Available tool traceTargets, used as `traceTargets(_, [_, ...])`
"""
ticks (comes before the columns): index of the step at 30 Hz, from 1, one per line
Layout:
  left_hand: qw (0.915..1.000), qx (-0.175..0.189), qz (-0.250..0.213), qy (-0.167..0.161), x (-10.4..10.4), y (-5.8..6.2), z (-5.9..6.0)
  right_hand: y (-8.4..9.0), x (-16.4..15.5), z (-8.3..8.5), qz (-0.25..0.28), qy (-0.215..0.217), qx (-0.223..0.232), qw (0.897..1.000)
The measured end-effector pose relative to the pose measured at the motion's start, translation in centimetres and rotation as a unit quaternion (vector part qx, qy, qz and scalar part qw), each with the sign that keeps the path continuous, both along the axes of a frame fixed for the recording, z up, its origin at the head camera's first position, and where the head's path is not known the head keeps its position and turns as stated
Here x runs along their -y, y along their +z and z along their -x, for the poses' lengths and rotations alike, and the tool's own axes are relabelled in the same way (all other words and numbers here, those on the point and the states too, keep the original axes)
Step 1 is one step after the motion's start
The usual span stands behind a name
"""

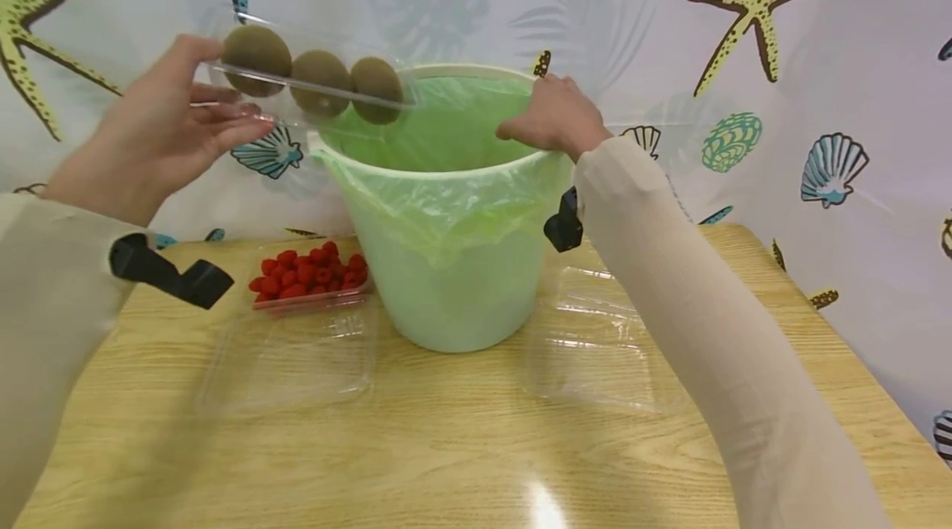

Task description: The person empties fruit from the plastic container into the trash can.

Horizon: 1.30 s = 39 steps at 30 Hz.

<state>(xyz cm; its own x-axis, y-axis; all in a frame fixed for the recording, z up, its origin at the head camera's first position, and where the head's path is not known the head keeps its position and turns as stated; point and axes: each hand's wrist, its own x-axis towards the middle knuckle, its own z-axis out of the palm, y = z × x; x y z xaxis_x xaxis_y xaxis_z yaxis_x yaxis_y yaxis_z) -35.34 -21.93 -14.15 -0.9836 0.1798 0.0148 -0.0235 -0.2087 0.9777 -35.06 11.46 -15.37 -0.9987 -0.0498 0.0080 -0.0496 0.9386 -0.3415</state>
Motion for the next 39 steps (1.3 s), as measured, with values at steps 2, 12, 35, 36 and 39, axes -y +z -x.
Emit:
traceTargets(2, [0.9995, -0.01, 0.026, 0.012, -0.7, 0.1, -0.1, -0.1, 0.0, 0.0, 0.001, 0.001, 0.0, 1.0])
traceTargets(12, [0.9869, -0.047, 0.121, 0.095, -4.3, 1.0, -1.0, 0.0, -0.2, 0.1, 0.005, -0.002, -0.005, 1.0])
traceTargets(35, [0.9431, -0.108, 0.28, 0.144, -6.6, 1.1, -1.3, 0.0, -0.1, 0.0, 0.006, -0.004, 0.001, 1.0])
traceTargets(36, [0.9408, -0.113, 0.284, 0.146, -6.6, 1.0, -1.3, 0.0, -0.1, 0.0, 0.006, -0.003, 0.001, 1.0])
traceTargets(39, [0.9341, -0.126, 0.297, 0.153, -6.7, 0.9, -1.2, 0.1, 0.0, 0.1, 0.007, -0.002, 0.002, 1.0])
